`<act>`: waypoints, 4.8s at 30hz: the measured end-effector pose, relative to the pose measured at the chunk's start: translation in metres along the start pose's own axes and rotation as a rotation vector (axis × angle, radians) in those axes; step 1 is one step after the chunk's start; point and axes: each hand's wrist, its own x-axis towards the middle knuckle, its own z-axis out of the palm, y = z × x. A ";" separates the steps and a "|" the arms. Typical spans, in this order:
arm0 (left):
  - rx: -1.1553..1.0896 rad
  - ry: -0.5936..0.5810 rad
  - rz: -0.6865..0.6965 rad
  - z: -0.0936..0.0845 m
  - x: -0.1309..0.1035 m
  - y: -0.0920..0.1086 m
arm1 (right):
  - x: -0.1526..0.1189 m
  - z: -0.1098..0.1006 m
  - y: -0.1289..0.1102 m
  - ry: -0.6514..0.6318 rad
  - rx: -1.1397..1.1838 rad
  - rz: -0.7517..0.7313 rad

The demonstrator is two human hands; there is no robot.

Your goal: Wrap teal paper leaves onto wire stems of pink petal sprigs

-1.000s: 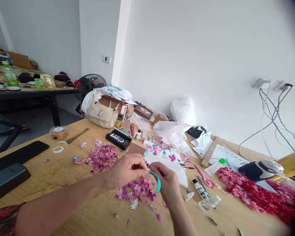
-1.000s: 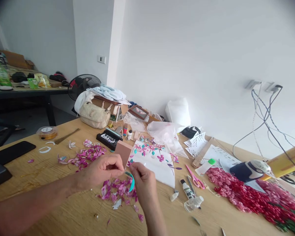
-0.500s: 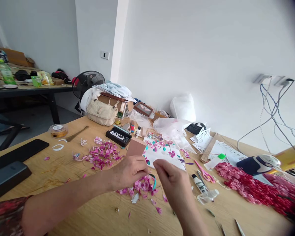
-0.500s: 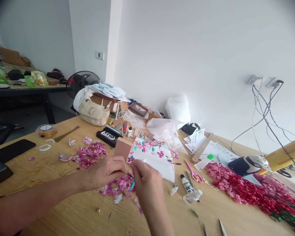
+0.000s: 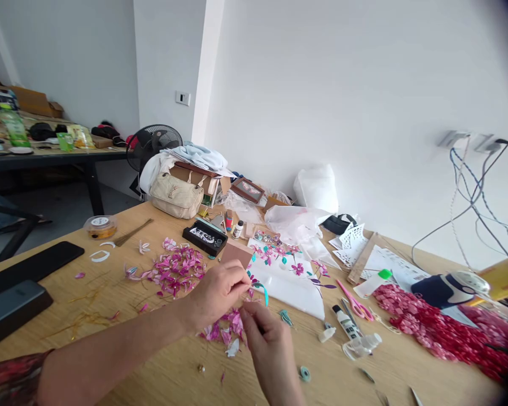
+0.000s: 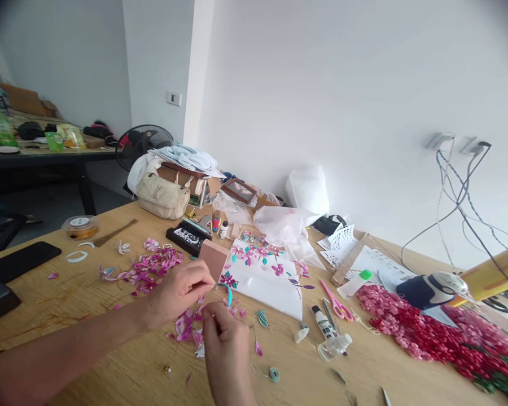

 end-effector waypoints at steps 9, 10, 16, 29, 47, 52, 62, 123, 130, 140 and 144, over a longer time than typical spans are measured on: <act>-0.119 -0.266 0.083 -0.010 0.001 0.007 | 0.030 -0.066 -0.026 0.068 -0.307 -0.128; -0.170 -0.265 0.044 -0.012 0.001 0.008 | 0.036 -0.066 -0.020 0.035 -0.218 -0.102; -0.317 -0.081 -0.136 -0.012 0.001 0.006 | 0.026 -0.025 0.011 -0.037 0.116 0.038; -0.097 -0.315 0.086 -0.017 0.002 0.013 | 0.028 -0.071 -0.034 0.078 -0.437 -0.229; -0.071 -0.250 -0.034 -0.008 0.002 0.007 | 0.006 -0.053 -0.041 0.071 -0.522 -0.306; -0.253 -0.319 -0.079 -0.014 0.000 0.016 | 0.039 -0.063 -0.020 0.042 -0.263 -0.162; -0.056 -0.062 -0.120 0.001 0.002 0.000 | -0.006 -0.006 -0.011 0.045 -0.441 -0.228; -0.164 -0.003 -0.140 -0.005 -0.002 -0.001 | -0.002 -0.013 0.004 -0.071 -0.129 -0.089; -0.019 -0.222 0.088 -0.009 -0.001 0.009 | 0.003 -0.058 -0.039 0.034 -0.531 -0.273; -0.201 0.000 0.001 -0.014 -0.005 0.006 | 0.031 -0.039 0.000 -0.088 0.202 0.008; -0.172 0.101 -0.052 -0.007 -0.002 0.002 | 0.026 -0.019 -0.002 -0.027 0.242 -0.068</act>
